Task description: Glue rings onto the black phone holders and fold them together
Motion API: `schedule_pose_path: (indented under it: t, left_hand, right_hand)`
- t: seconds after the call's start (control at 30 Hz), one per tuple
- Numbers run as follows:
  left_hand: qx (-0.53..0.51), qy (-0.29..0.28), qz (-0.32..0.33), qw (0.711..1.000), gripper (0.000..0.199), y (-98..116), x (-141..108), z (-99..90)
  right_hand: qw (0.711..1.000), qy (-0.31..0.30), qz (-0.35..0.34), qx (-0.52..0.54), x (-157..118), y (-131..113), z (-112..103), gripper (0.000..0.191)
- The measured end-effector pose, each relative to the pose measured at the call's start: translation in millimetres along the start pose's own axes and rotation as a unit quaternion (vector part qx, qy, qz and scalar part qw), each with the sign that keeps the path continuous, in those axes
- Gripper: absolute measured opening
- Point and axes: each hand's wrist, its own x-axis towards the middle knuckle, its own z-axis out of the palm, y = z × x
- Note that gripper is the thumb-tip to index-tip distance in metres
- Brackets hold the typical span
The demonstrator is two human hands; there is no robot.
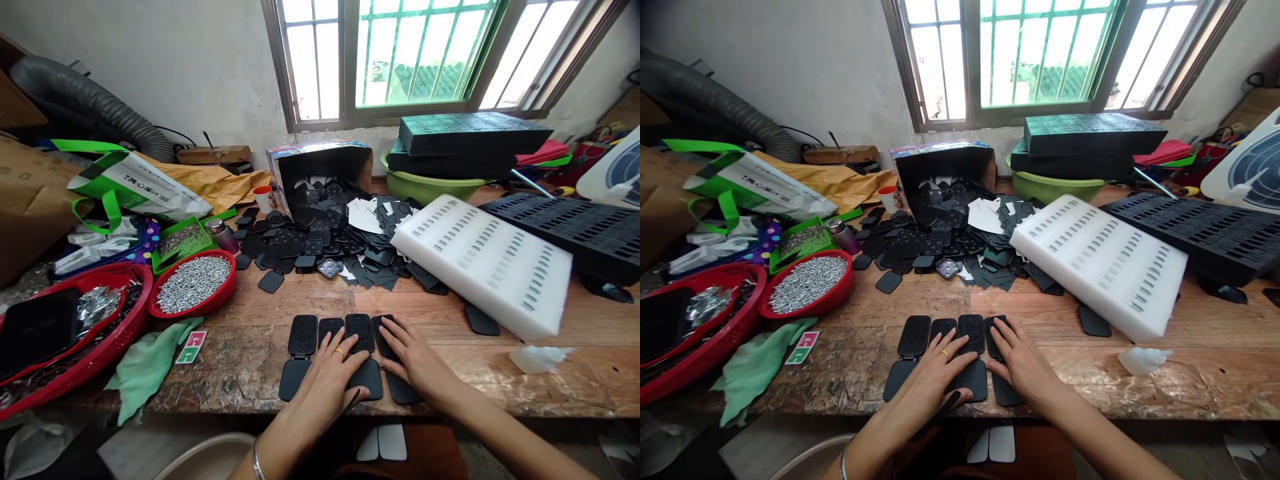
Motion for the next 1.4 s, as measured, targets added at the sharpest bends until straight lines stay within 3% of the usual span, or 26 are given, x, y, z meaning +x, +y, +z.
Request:
schedule_pose_path:
  t: [0.07,0.17,0.33,0.5,0.63,0.77,0.93,1.07,1.27,1.4]
  left_hand:
    - [-0.006,-0.011,-0.004,1.000,0.058,1.1,-0.2,-3.8]
    - [-0.020,-0.016,-0.005,1.000,0.058,2.5,-1.2,-9.8]
    - [-0.022,-0.011,-0.010,1.000,0.057,4.7,-3.4,-13.1]
    - [-0.024,-0.022,-0.009,0.999,0.062,5.9,-5.4,-11.4]
    - [-0.028,-0.021,-0.008,0.999,0.058,6.0,-6.3,-12.7]
    - [-0.034,-0.028,-0.010,0.999,0.062,4.5,-7.1,-12.7]
    - [-0.041,-0.020,0.002,0.999,0.061,0.3,-8.0,-11.5]
    - [-0.040,0.003,0.019,0.999,0.054,1.6,-2.1,-10.8]
    - [-0.026,0.013,0.066,0.997,0.056,21.5,21.7,4.0]
    - [-0.019,0.012,0.076,0.997,0.059,32.4,34.3,17.4]
  right_hand:
    - [0.999,0.026,-0.006,-0.025,4.0,-3.9,0.1,0.052]
    - [0.999,0.031,-0.026,-0.012,26.6,4.9,-17.4,0.037]
    - [0.995,0.088,0.004,-0.035,106.6,33.9,-41.6,0.018]
    - [0.992,0.112,0.014,-0.062,187.5,44.6,-29.5,0.029]
    - [0.992,0.113,0.003,-0.047,211.6,40.6,-21.1,0.026]
    - [0.988,0.153,0.011,-0.002,185.0,31.5,-28.2,0.026]
    - [0.956,0.253,0.121,0.089,106.2,39.3,-46.5,0.037]
    - [0.934,0.255,0.185,0.171,43.6,51.4,-55.5,0.045]
    - [0.891,0.320,0.232,0.226,-25.5,39.2,-55.9,0.029]
    - [0.882,0.312,0.266,0.232,-55.8,32.7,-45.7,0.053]
